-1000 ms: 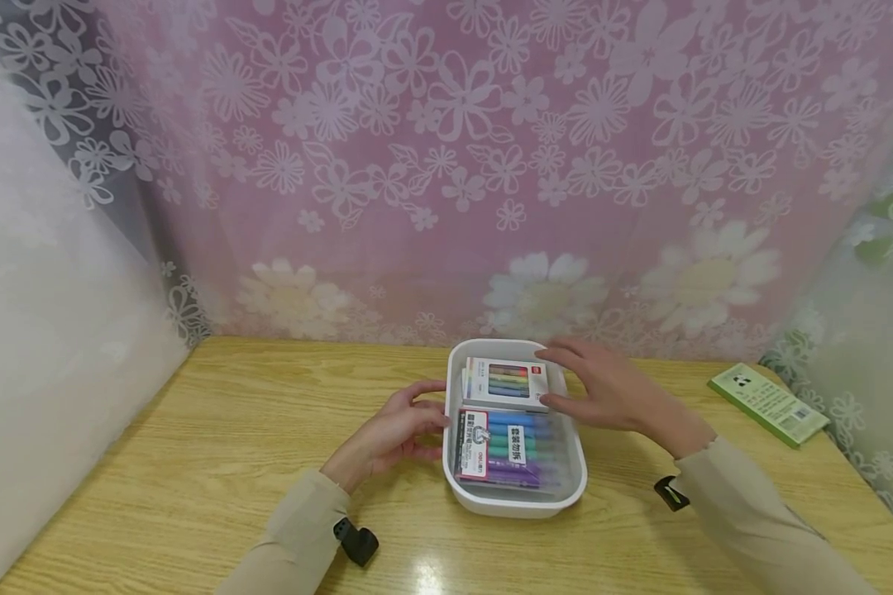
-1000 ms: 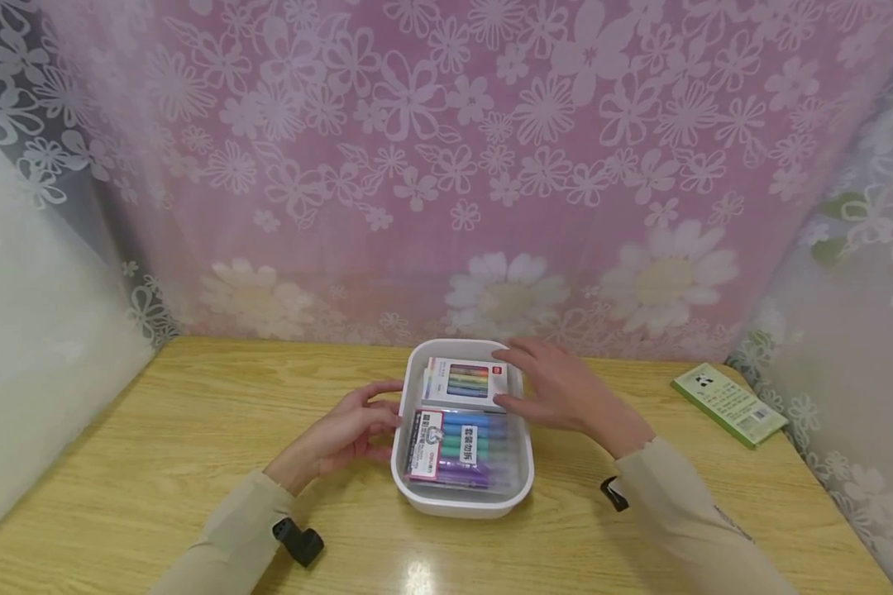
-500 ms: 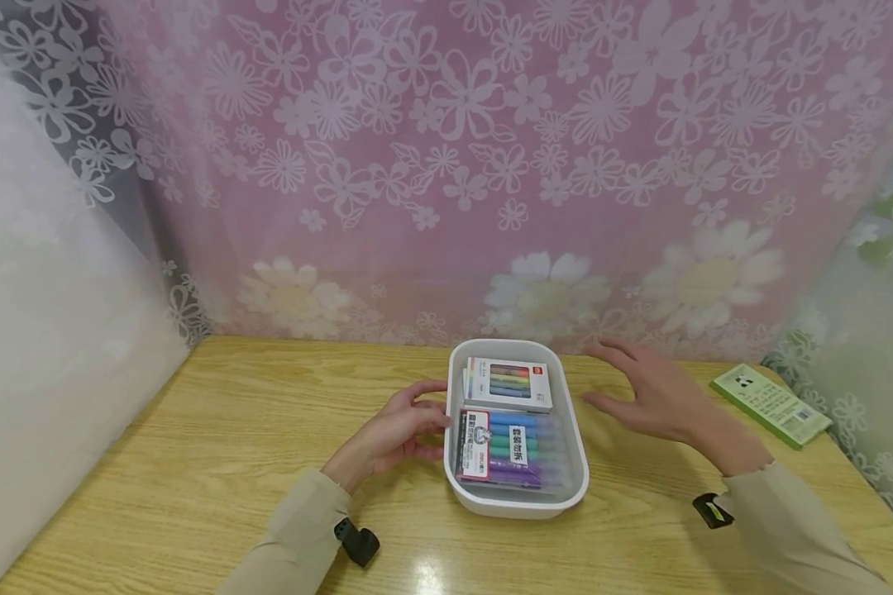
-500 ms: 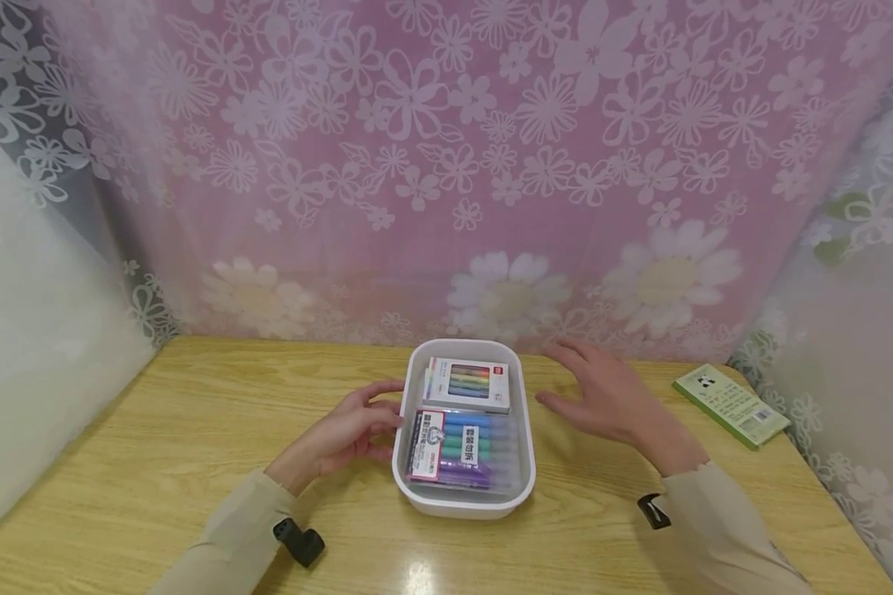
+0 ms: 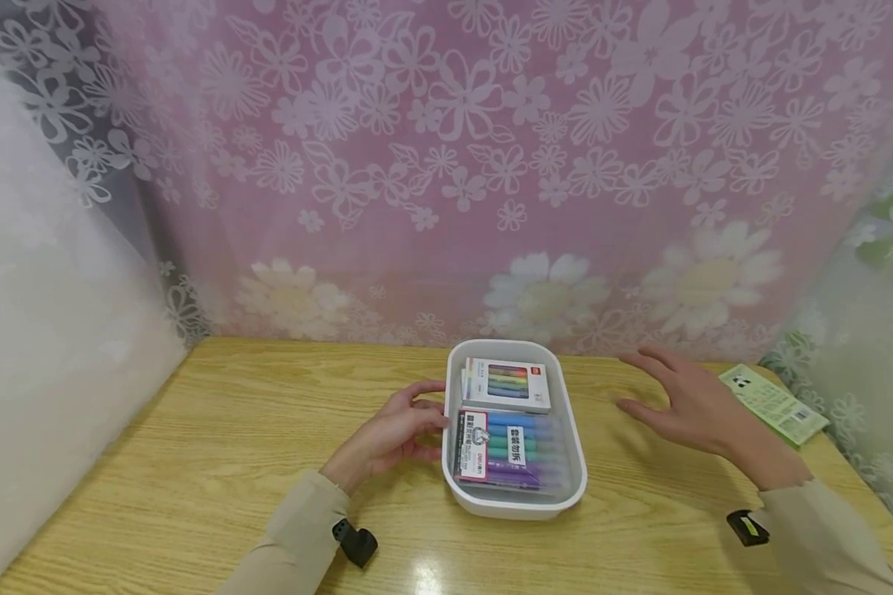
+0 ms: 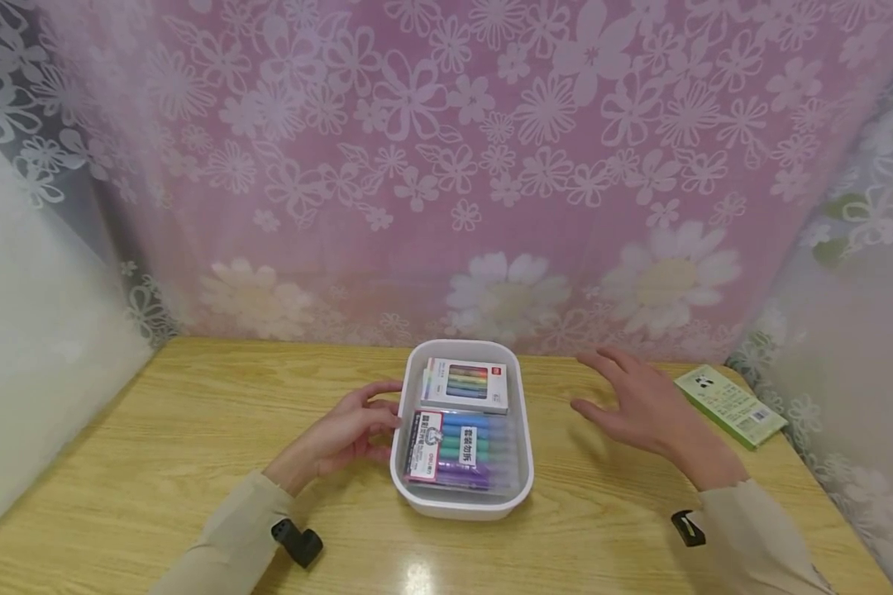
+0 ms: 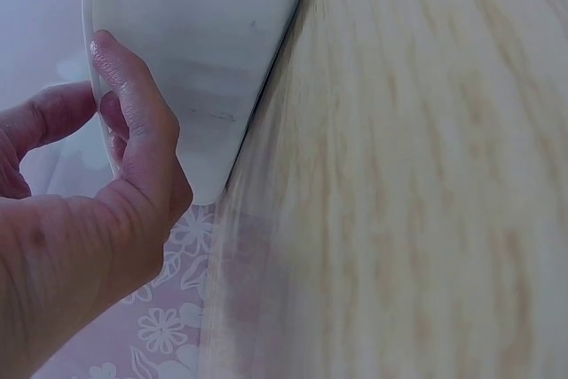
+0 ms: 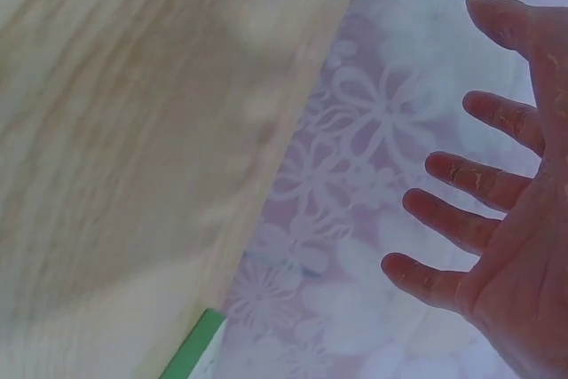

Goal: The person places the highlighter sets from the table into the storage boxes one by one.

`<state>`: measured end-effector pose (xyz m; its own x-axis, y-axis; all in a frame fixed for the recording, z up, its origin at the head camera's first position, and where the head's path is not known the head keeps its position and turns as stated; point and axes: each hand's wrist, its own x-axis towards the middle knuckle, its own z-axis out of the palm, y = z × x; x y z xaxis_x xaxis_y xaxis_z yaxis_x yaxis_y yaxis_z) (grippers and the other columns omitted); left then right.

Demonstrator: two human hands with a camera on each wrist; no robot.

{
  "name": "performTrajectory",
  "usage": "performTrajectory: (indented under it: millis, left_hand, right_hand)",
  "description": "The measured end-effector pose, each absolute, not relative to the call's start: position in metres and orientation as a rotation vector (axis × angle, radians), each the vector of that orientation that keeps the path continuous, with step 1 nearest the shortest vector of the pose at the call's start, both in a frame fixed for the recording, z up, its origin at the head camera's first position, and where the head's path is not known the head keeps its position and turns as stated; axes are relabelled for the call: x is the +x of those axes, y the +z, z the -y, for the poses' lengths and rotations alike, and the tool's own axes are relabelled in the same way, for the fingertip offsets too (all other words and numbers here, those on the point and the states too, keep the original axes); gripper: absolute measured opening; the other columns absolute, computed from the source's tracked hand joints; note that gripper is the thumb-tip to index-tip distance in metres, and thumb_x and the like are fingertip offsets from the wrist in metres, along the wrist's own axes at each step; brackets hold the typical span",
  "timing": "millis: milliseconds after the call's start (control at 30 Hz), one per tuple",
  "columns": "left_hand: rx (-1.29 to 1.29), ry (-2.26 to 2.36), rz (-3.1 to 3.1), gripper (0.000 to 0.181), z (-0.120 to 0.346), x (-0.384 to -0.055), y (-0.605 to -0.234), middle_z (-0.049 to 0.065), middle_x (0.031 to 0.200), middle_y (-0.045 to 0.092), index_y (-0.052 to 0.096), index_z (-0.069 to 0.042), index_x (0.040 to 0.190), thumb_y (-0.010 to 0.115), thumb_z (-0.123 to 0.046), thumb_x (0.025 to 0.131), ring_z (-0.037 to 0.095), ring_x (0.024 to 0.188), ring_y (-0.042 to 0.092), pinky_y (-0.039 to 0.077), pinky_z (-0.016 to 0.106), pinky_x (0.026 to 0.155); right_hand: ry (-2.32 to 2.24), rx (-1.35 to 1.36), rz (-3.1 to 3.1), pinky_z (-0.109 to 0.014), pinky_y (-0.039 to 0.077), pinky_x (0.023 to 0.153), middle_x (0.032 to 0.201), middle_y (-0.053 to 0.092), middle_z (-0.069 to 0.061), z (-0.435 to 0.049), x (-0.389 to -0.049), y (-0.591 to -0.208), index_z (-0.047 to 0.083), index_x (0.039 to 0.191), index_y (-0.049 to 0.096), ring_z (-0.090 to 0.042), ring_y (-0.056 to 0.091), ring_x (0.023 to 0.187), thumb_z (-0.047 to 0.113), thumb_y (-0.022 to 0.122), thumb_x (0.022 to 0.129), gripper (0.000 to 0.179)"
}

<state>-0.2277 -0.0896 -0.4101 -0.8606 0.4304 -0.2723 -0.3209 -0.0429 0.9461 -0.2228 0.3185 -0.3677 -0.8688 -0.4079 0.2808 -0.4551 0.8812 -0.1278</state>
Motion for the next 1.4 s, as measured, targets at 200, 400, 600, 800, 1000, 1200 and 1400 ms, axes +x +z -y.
performTrajectory:
  millis: [200,400,600,800,1000,1200,1400]
  left_hand:
    - [0.124,1.944,-1.74,0.065,0.09,-0.227,-0.409,0.015,0.125,0.061,0.034,-0.008,0.153,0.061,-0.007,0.094,0.018,0.095,0.066,0.061,0.03,0.067]
    - [0.115,1.943,-1.728,0.066,0.09,-0.227,-0.409,0.015,0.125,0.06,0.034,-0.009,0.154,0.061,-0.007,0.094,0.017,0.095,0.066,0.061,0.029,0.066]
    - [0.13,1.939,-1.735,0.067,0.092,-0.226,-0.408,0.014,0.124,0.06,0.033,-0.008,0.155,0.061,-0.008,0.094,0.017,0.095,0.066,0.061,0.029,0.066]
    - [0.13,1.936,-1.74,0.065,0.092,-0.227,-0.409,0.013,0.123,0.06,0.034,-0.008,0.154,0.061,-0.008,0.095,0.017,0.096,0.065,0.061,0.029,0.066]
    - [0.137,1.936,-1.744,0.066,0.092,-0.227,-0.409,0.014,0.123,0.06,0.034,-0.007,0.154,0.061,-0.007,0.094,0.017,0.095,0.065,0.061,0.029,0.066]
    - [0.14,1.936,-1.75,0.066,0.092,-0.228,-0.408,0.015,0.125,0.06,0.034,-0.008,0.153,0.062,-0.008,0.094,0.018,0.097,0.065,0.061,0.03,0.068]
    - [0.132,1.935,-1.749,0.065,0.09,-0.229,-0.41,0.015,0.125,0.059,0.035,-0.009,0.153,0.062,-0.008,0.094,0.018,0.098,0.066,0.062,0.031,0.069]
  right_hand:
    - [0.267,0.583,2.849,-0.068,0.05,0.087,0.148,0.049,-0.025,-0.335,-0.221,-0.377,0.008,0.146,0.054,-0.053,0.056,0.122,0.047,0.072,0.092,0.069]
    - [0.259,0.484,2.922,-0.069,0.049,0.083,0.149,0.046,-0.03,-0.355,-0.221,-0.383,0.007,0.148,0.05,-0.057,0.053,0.122,0.052,0.069,0.093,0.073]
    - [0.282,0.452,2.961,-0.066,0.051,0.076,0.149,0.044,-0.033,-0.374,-0.225,-0.388,0.004,0.149,0.048,-0.058,0.055,0.116,0.051,0.068,0.095,0.075]
    - [0.292,0.431,2.978,-0.068,0.049,0.081,0.147,0.044,-0.036,-0.392,-0.228,-0.392,0.0,0.148,0.048,-0.058,0.055,0.116,0.049,0.067,0.096,0.074]
    - [0.25,0.387,2.936,-0.07,0.048,0.079,0.143,0.047,-0.036,-0.41,-0.232,-0.4,0.0,0.145,0.051,-0.059,0.052,0.116,0.049,0.068,0.095,0.072]
    - [0.218,0.385,2.89,-0.071,0.048,0.077,0.142,0.049,-0.035,-0.425,-0.237,-0.407,-0.001,0.143,0.052,-0.058,0.052,0.116,0.048,0.07,0.094,0.071]
    - [0.237,0.33,2.993,-0.077,0.042,0.087,0.146,0.039,-0.043,-0.44,-0.244,-0.411,-0.005,0.148,0.043,-0.065,0.044,0.121,0.05,0.064,0.097,0.078]
